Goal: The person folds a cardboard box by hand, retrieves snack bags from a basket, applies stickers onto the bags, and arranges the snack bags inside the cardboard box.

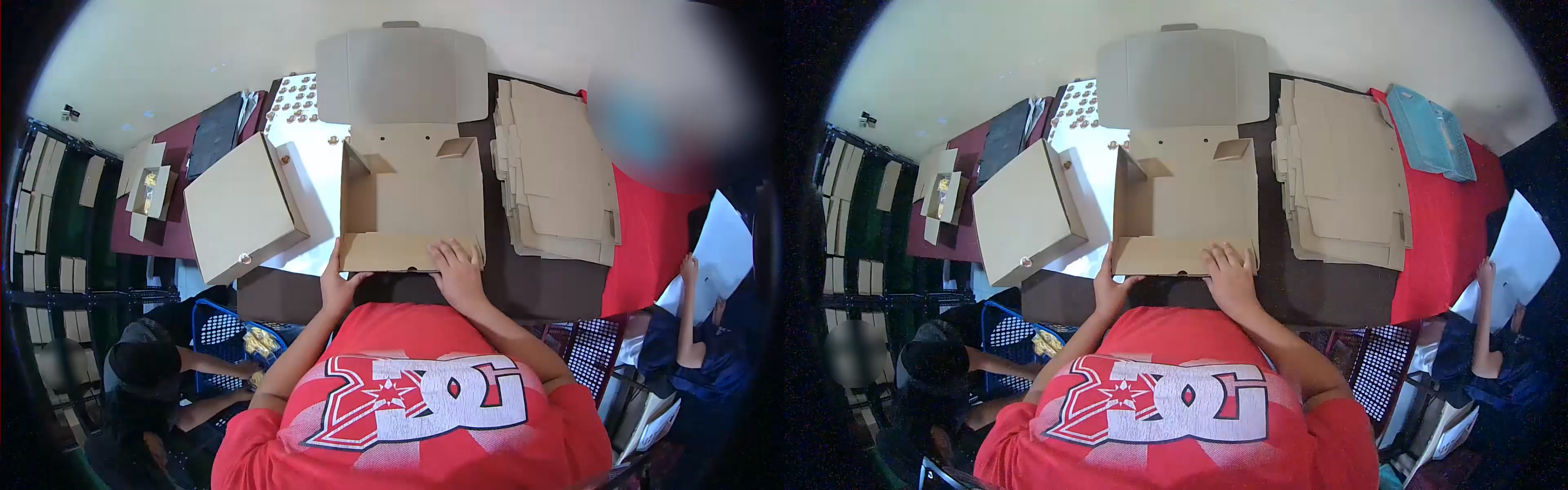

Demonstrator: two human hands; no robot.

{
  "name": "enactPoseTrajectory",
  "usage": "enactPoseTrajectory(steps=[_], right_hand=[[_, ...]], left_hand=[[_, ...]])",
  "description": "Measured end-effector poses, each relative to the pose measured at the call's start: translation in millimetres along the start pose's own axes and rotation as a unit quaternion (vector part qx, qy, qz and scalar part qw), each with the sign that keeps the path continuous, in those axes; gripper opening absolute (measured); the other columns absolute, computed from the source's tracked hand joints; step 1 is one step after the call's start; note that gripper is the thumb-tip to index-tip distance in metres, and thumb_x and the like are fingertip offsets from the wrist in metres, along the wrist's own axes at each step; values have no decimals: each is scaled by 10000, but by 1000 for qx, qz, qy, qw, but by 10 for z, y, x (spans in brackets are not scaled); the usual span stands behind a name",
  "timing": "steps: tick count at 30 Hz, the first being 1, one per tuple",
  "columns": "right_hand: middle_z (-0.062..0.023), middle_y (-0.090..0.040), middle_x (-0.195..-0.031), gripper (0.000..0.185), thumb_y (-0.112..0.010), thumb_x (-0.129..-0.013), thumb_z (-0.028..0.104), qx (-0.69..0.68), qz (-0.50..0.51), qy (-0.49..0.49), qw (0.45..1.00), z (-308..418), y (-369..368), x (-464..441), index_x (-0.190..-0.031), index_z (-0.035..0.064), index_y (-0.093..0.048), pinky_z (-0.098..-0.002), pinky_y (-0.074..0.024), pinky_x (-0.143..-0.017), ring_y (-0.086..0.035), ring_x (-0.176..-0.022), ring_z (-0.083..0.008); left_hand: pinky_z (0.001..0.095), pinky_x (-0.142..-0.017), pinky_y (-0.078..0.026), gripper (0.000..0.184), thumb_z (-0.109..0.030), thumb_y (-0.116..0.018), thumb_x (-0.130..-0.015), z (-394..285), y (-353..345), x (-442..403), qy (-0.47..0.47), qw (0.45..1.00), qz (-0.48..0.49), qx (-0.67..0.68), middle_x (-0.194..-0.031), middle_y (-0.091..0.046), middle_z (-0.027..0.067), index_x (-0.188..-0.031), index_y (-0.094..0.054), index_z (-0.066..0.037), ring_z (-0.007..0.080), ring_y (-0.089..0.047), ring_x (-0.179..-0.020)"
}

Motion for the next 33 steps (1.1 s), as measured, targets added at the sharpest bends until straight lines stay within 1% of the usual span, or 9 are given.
enactPoseTrajectory(steps=[5,8,13,16,26,28,29,32,33], right_hand=[[-75,-672,-953,285,-672,-784,317,-47,99,-27,994,-78,-75,-129,-992,126,-631,-447,-471,-785,-629,-954,-258],[-103,-669,-806,256,-662,-785,338,-85,70,-9,994,-126,-122,-143,-900,110,-641,-424,-496,-669,-653,-802,-287],[-145,-651,-748,269,-641,-807,347,-87,108,13,990,-172,-122,-242,-884,90,-646,-447,-498,-658,-646,-756,-329],[-158,-646,-738,284,-627,-824,356,-90,148,19,985,-188,-70,-312,-873,77,-646,-462,-498,-672,-642,-749,-346],[-146,-661,-823,270,-601,-854,361,-75,227,44,970,-254,-78,-438,-922,104,-647,-455,-499,-730,-635,-834,-349],[-143,-663,-847,236,-617,-836,315,-112,229,36,966,-267,-155,-377,-944,108,-642,-451,-498,-741,-634,-845,-343],[-140,-665,-871,218,-634,-817,270,-148,235,29,960,-274,-205,-333,-967,111,-637,-448,-498,-752,-634,-856,-338],[-126,-659,-956,261,-619,-762,148,-139,222,32,964,-247,-257,-236,-1020,111,-627,-436,-496,-788,-625,-920,-316],[-121,-656,-970,275,-607,-753,125,-142,203,33,968,-236,-242,-225,-1026,108,-627,-432,-496,-797,-622,-935,-312]], left_hand=[[352,-956,-454,942,-173,-833,-668,62,-19,-22,-25,1000,2,-8,-1267,-558,185,-1435,-299,-56,273,-564,-1153],[359,-961,-454,933,-177,-825,-677,42,-13,-15,4,999,14,-40,-1308,-528,173,-1439,-295,-80,291,-553,-1165],[360,-857,-515,518,-183,-781,-725,46,-15,-57,-96,990,5,-102,-1379,-453,163,-1204,-593,-123,312,-600,-1081],[355,-791,-534,308,-214,-751,-759,55,8,-77,-62,989,35,-126,-1382,-453,147,-1024,-658,-87,314,-637,-992],[395,-738,-526,285,-261,-687,-810,-96,39,-185,-74,951,132,-268,-1380,-453,154,-996,-623,-56,336,-643,-870],[469,-903,-461,400,-281,-705,-790,-229,75,-136,-56,948,150,-277,-1461,-327,197,-1134,-598,-107,384,-530,-1142],[469,-903,-461,400,-281,-705,-790,-327,75,-83,-59,947,150,-277,-1461,-327,197,-1134,-598,-107,384,-530,-1142],[683,-1027,-195,621,-307,-705,-781,-494,33,7,-109,889,100,-433,-1549,-86,147,-1341,-486,-154,452,-78,-1402],[683,-1027,-195,621,-307,-705,-781,-489,-4,0,-110,890,100,-432,-1549,-86,147,-1341,-486,-154,452,-78,-1402]])
Point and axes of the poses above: each hand's wrist, its own x-axis away from the middle knuckle, its own y-axis out of the back of the hand, z = x × y, the point moved 3 cm from there along -x, towards the middle knuckle
